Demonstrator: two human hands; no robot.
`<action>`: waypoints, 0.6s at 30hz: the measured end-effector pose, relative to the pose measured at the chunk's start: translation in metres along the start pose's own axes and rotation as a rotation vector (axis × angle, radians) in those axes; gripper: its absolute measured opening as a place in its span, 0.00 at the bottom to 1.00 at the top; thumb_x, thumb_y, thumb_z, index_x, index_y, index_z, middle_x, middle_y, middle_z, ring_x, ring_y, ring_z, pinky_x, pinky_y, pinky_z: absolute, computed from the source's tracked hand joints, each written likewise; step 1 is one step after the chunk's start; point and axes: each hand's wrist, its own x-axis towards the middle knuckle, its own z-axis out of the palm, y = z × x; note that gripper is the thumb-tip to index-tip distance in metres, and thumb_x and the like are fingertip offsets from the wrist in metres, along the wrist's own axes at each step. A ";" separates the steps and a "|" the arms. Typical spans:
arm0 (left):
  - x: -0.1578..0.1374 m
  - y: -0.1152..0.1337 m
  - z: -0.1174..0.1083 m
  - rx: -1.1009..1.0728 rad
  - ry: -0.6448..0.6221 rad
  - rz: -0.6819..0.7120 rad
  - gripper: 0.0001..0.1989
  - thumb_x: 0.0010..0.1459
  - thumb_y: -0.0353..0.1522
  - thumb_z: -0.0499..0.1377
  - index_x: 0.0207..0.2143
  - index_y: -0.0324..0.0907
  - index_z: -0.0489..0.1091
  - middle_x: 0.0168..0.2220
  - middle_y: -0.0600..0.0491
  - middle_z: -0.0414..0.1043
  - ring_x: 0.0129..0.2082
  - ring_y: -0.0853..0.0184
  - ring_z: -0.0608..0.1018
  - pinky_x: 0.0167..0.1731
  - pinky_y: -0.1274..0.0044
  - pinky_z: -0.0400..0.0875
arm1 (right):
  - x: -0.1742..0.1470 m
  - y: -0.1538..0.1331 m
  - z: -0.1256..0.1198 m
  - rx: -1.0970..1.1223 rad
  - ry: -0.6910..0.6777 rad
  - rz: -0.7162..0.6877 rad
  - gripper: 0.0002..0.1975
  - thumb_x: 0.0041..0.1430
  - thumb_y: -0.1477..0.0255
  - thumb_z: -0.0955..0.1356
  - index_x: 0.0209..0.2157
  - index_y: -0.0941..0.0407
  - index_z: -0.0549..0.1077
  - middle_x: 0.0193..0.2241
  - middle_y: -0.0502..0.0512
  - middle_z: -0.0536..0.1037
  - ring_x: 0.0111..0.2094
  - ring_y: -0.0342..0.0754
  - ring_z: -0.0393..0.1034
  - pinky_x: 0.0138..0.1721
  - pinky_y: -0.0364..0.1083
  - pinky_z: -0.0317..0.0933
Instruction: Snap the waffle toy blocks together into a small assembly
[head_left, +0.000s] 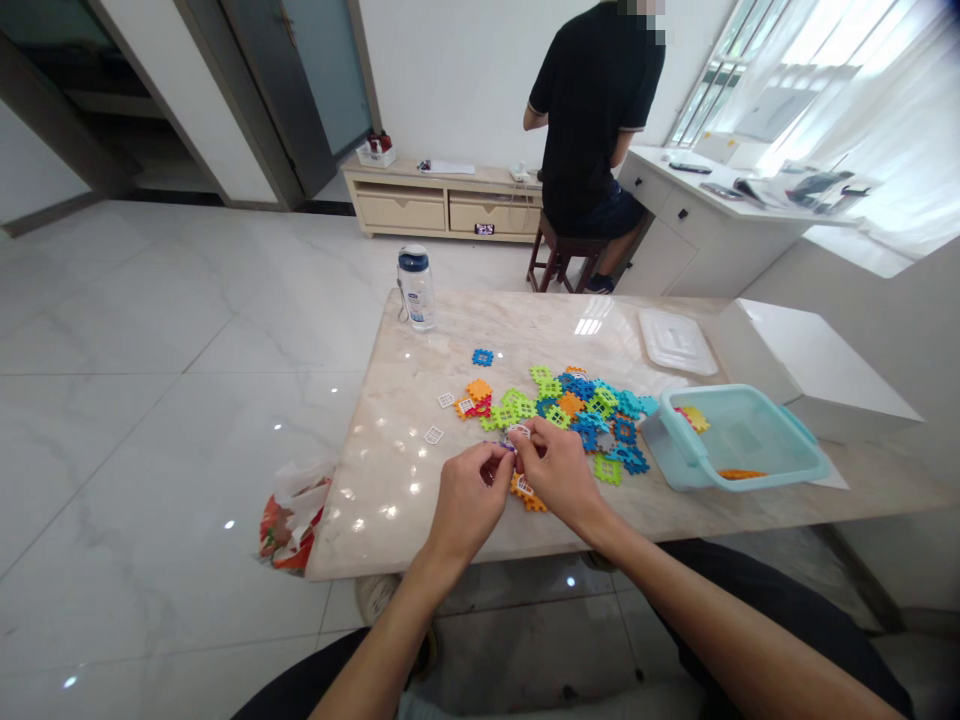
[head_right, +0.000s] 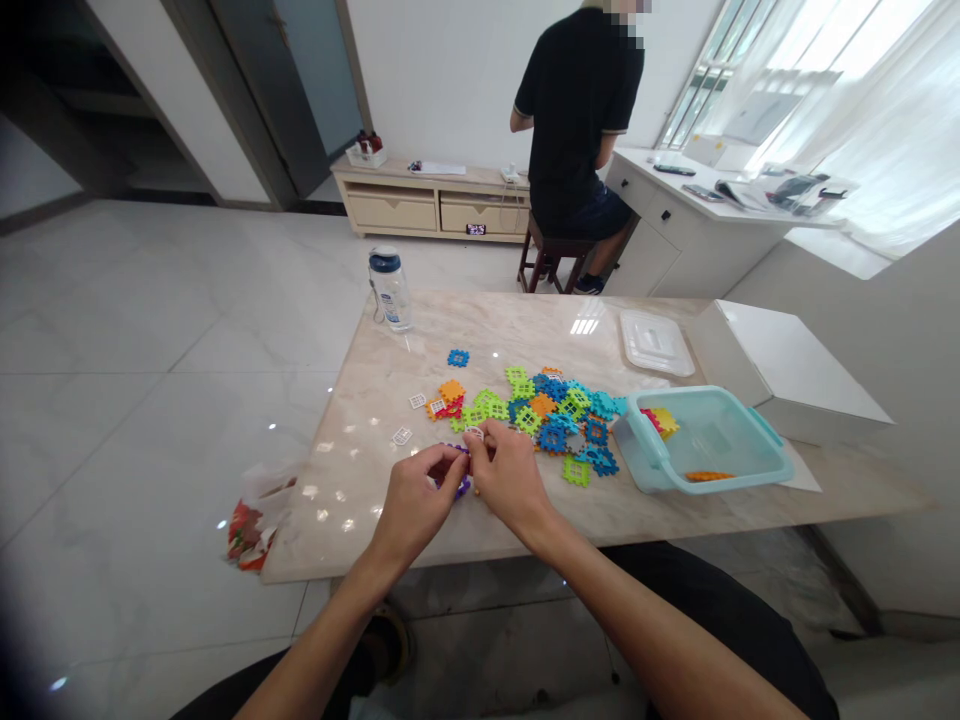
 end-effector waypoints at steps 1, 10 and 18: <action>0.000 0.000 0.000 0.009 0.002 -0.001 0.12 0.69 0.35 0.61 0.33 0.43 0.80 0.31 0.53 0.83 0.30 0.66 0.81 0.35 0.76 0.72 | 0.000 0.002 0.001 0.006 -0.012 0.005 0.15 0.70 0.63 0.67 0.29 0.53 0.72 0.21 0.49 0.75 0.24 0.46 0.69 0.28 0.44 0.56; 0.016 -0.008 -0.022 0.020 0.075 -0.026 0.08 0.68 0.34 0.60 0.39 0.43 0.80 0.39 0.50 0.84 0.38 0.62 0.84 0.40 0.72 0.77 | 0.005 0.006 0.001 0.150 -0.130 0.078 0.15 0.72 0.61 0.66 0.31 0.53 0.72 0.25 0.53 0.82 0.25 0.48 0.77 0.30 0.44 0.65; 0.000 -0.017 -0.038 0.332 0.037 0.049 0.07 0.71 0.32 0.58 0.42 0.44 0.77 0.40 0.51 0.82 0.39 0.61 0.82 0.41 0.71 0.75 | 0.006 0.007 -0.018 0.101 -0.133 0.071 0.16 0.73 0.58 0.67 0.33 0.53 0.72 0.26 0.53 0.83 0.26 0.48 0.78 0.31 0.45 0.67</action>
